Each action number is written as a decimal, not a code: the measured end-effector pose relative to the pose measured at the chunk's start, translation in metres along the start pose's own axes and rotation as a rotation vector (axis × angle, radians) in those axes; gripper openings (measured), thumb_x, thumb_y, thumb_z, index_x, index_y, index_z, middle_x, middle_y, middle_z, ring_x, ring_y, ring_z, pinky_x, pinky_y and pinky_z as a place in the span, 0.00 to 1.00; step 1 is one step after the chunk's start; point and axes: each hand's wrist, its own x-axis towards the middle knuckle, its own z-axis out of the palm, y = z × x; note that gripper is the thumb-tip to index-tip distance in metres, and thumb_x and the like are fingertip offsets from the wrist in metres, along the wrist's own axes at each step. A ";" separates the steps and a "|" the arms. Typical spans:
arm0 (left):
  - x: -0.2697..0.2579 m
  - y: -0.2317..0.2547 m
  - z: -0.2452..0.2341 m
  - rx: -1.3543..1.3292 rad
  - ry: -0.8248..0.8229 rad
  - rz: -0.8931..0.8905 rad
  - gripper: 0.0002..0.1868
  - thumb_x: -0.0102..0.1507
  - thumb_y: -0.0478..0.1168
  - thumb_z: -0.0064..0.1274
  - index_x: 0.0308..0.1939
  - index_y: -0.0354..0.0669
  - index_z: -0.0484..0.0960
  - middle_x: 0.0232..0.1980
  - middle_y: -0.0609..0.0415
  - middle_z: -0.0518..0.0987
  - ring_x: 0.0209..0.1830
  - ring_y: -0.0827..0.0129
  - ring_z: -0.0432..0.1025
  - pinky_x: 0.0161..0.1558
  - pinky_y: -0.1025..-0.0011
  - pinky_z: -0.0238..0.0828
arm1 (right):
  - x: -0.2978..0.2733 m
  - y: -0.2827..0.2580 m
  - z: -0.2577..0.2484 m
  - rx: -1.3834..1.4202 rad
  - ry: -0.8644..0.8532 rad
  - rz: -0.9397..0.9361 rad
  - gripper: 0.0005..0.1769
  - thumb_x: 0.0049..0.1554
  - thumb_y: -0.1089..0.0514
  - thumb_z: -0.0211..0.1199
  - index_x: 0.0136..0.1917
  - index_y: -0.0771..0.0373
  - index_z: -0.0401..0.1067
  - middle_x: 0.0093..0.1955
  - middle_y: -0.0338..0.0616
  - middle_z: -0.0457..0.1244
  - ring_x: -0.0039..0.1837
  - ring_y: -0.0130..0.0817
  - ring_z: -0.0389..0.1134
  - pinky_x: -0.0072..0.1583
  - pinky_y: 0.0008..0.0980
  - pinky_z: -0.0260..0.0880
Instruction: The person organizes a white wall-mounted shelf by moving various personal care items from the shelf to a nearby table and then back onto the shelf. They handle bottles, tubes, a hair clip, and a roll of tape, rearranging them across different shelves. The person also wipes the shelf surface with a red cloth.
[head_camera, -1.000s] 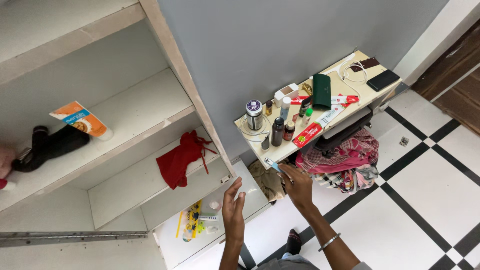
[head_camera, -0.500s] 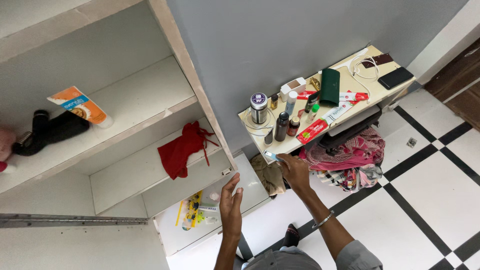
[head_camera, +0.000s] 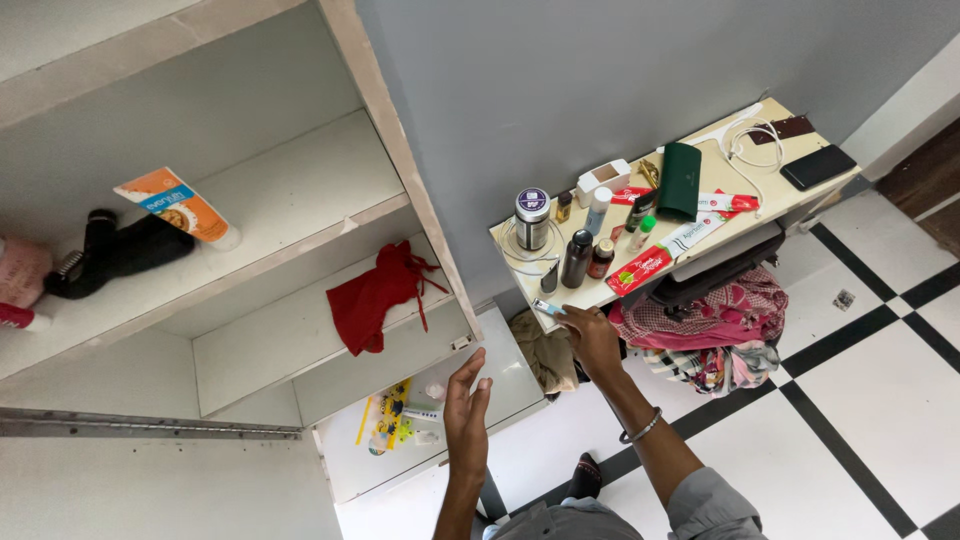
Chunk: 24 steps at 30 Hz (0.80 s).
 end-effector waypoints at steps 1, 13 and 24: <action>0.000 0.001 0.000 0.009 0.005 0.002 0.22 0.67 0.45 0.47 0.64 0.42 0.71 0.75 0.48 0.70 0.78 0.61 0.60 0.73 0.58 0.60 | 0.000 -0.001 0.001 -0.003 -0.002 0.006 0.16 0.50 0.67 0.68 0.51 0.56 0.83 0.57 0.42 0.72 0.53 0.43 0.72 0.55 0.39 0.75; -0.006 0.010 -0.005 0.019 0.023 -0.020 0.23 0.67 0.46 0.46 0.65 0.42 0.71 0.74 0.48 0.70 0.78 0.61 0.59 0.74 0.58 0.59 | -0.001 -0.007 0.006 -0.162 0.022 -0.052 0.17 0.52 0.66 0.66 0.55 0.55 0.81 0.57 0.45 0.70 0.56 0.47 0.71 0.54 0.42 0.74; -0.006 0.010 -0.013 -0.006 0.011 -0.022 0.23 0.67 0.45 0.46 0.65 0.43 0.71 0.74 0.48 0.71 0.78 0.61 0.60 0.72 0.56 0.62 | -0.007 -0.013 0.008 -0.210 0.085 -0.091 0.16 0.54 0.66 0.65 0.56 0.56 0.78 0.60 0.46 0.70 0.57 0.48 0.71 0.55 0.43 0.74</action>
